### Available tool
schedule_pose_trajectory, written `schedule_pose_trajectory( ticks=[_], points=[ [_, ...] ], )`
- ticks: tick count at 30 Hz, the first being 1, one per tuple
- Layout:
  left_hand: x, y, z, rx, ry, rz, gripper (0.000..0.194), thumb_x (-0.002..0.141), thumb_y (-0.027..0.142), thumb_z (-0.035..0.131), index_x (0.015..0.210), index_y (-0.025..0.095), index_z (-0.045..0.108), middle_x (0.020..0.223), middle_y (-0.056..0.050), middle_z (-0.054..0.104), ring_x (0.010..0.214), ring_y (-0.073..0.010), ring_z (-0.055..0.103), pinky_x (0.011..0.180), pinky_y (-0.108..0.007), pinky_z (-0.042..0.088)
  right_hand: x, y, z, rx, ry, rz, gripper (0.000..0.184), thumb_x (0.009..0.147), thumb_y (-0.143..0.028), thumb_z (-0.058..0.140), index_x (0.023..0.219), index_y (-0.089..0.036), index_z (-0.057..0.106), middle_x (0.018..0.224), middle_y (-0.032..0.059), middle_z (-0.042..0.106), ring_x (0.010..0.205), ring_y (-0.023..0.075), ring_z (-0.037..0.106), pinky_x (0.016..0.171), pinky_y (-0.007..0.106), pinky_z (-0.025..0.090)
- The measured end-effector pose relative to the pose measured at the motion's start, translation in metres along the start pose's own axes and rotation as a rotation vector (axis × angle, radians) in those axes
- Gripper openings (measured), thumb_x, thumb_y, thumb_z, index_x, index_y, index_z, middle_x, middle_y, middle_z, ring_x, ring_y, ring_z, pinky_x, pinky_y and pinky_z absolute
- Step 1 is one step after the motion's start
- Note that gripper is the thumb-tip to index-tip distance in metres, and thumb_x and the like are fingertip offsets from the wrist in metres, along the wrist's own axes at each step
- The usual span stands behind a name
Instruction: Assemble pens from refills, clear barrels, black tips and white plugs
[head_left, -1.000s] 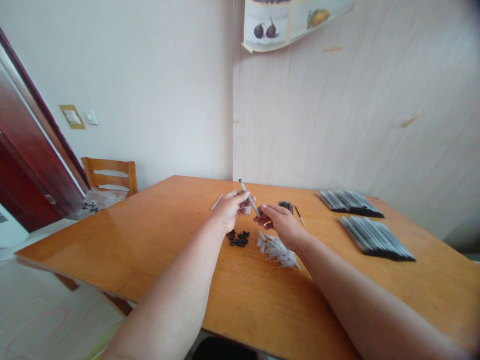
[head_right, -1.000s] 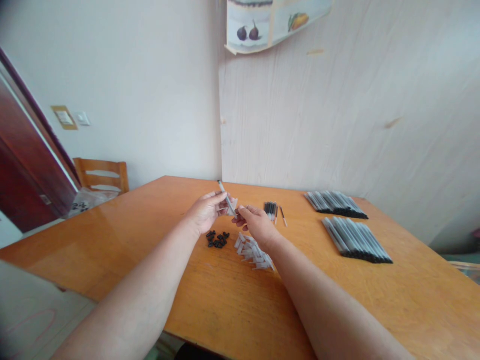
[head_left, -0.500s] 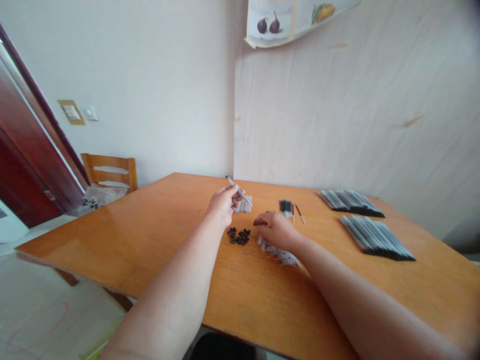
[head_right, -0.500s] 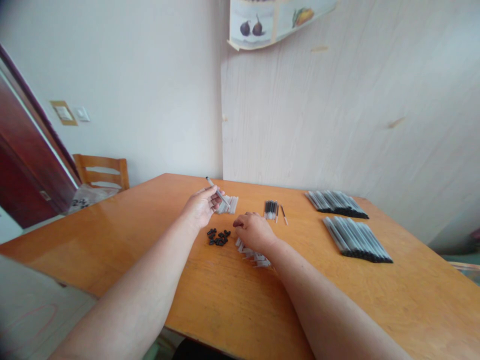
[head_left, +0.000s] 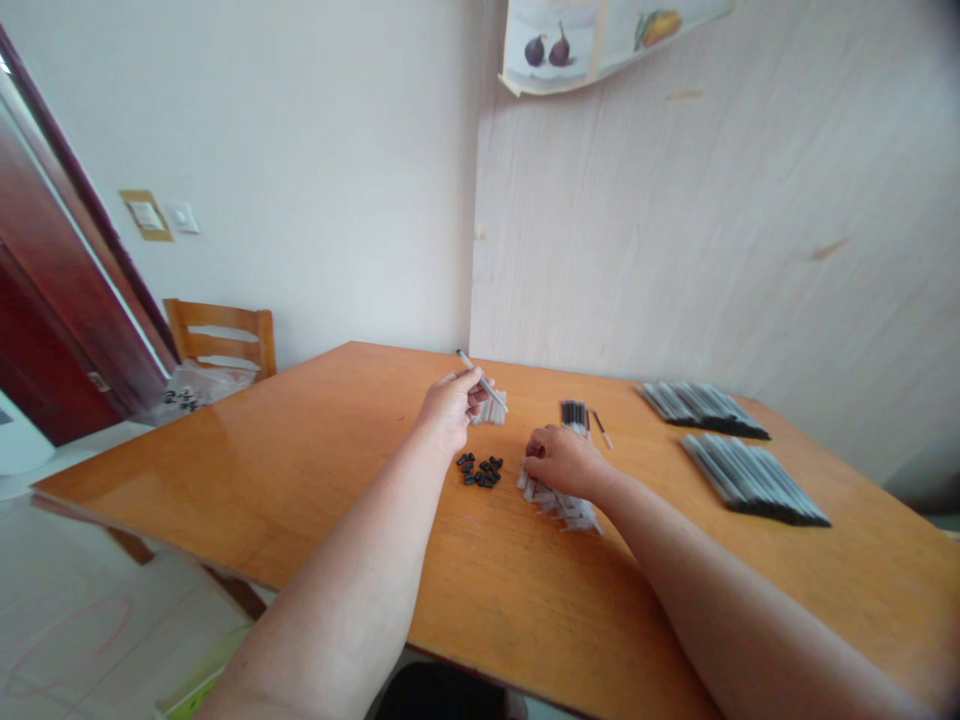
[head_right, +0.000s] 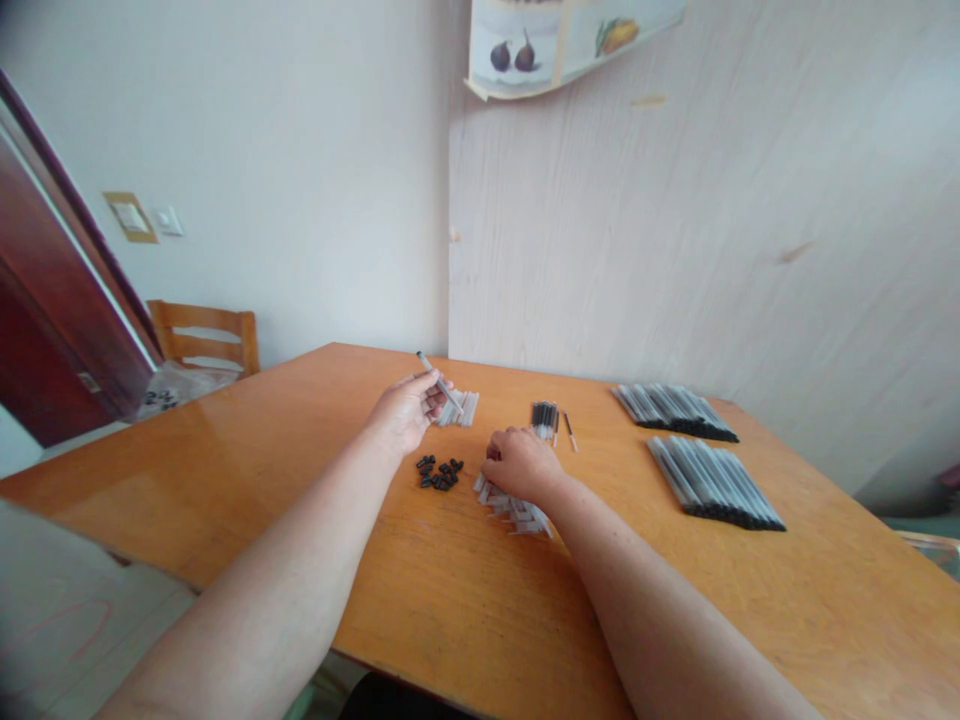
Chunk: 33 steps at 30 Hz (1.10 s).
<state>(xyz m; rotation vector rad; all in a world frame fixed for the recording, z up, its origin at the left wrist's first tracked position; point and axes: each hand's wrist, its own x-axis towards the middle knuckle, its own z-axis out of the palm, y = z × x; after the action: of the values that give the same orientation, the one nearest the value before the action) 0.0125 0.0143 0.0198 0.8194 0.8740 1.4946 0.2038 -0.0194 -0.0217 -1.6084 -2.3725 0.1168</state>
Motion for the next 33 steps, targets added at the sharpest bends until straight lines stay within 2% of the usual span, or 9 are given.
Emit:
schedule_pose_trajectory(
  ticks=[6, 10, 15, 19, 22, 26, 33],
  points=[
    [-0.002, 0.001, 0.001, -0.006, -0.011, -0.003, 0.018, 0.072, 0.029, 0.073, 0.080, 0.017, 0.062, 0.075, -0.004, 0.070, 0.057, -0.0090, 0.059, 0.053, -0.021, 0.035, -0.001, -0.003, -0.003, -0.020, -0.015, 0.017, 0.017, 0.077, -0.033, 0.062, 0.080, -0.019, 0.071, 0.087, 0.0093, 0.069, 0.081, 0.0197, 0.060, 0.069, 0.028, 0.038],
    [-0.003, 0.002, 0.001, 0.002, -0.013, -0.007, 0.016, 0.074, 0.028, 0.071, 0.079, 0.016, 0.061, 0.075, -0.004, 0.070, 0.057, -0.0090, 0.059, 0.052, -0.021, 0.035, -0.002, -0.003, -0.004, 0.040, 0.036, 0.023, 0.015, 0.077, -0.032, 0.062, 0.077, -0.019, 0.070, 0.084, 0.0086, 0.069, 0.077, 0.0192, 0.060, 0.066, 0.028, 0.038],
    [-0.002, 0.002, 0.001, -0.007, -0.008, 0.008, 0.014, 0.075, 0.026, 0.070, 0.080, 0.016, 0.060, 0.076, -0.005, 0.070, 0.058, -0.0094, 0.059, 0.052, -0.021, 0.036, 0.002, -0.004, 0.001, 0.420, 0.175, 0.076, 0.016, 0.082, -0.033, 0.057, 0.080, -0.019, 0.064, 0.074, 0.0043, 0.067, 0.067, 0.0152, 0.058, 0.061, 0.027, 0.039],
    [-0.003, 0.003, 0.002, 0.000, -0.001, 0.011, 0.014, 0.075, 0.026, 0.070, 0.080, 0.016, 0.060, 0.077, -0.004, 0.070, 0.059, -0.0092, 0.060, 0.053, -0.021, 0.036, 0.001, -0.011, -0.001, 0.866, 0.134, 0.102, 0.022, 0.083, -0.040, 0.058, 0.084, -0.018, 0.057, 0.074, 0.0038, 0.067, 0.060, 0.0122, 0.056, 0.053, 0.024, 0.040],
    [-0.004, 0.002, 0.002, 0.009, -0.002, 0.021, 0.016, 0.075, 0.027, 0.071, 0.080, 0.016, 0.060, 0.077, -0.004, 0.070, 0.059, -0.0091, 0.060, 0.054, -0.021, 0.037, -0.001, -0.017, -0.006, 1.072, 0.110, 0.133, 0.028, 0.082, -0.045, 0.061, 0.085, -0.018, 0.055, 0.070, 0.0024, 0.066, 0.054, 0.0100, 0.052, 0.048, 0.022, 0.038],
    [-0.004, 0.000, 0.002, 0.024, -0.001, 0.027, 0.017, 0.074, 0.028, 0.072, 0.081, 0.017, 0.060, 0.078, -0.005, 0.071, 0.062, -0.0105, 0.061, 0.055, -0.021, 0.038, -0.002, -0.019, -0.009, 1.177, 0.098, 0.124, 0.031, 0.078, -0.047, 0.066, 0.084, -0.018, 0.056, 0.070, 0.0030, 0.066, 0.055, 0.0099, 0.052, 0.050, 0.023, 0.040],
    [-0.003, -0.002, 0.004, 0.044, 0.005, 0.016, 0.016, 0.076, 0.027, 0.070, 0.082, 0.016, 0.060, 0.077, -0.005, 0.070, 0.062, -0.0106, 0.062, 0.054, -0.021, 0.038, -0.003, -0.022, -0.011, 1.223, 0.090, 0.117, 0.028, 0.076, -0.042, 0.068, 0.082, -0.017, 0.058, 0.072, 0.0039, 0.067, 0.056, 0.0099, 0.053, 0.052, 0.024, 0.041]
  ],
)
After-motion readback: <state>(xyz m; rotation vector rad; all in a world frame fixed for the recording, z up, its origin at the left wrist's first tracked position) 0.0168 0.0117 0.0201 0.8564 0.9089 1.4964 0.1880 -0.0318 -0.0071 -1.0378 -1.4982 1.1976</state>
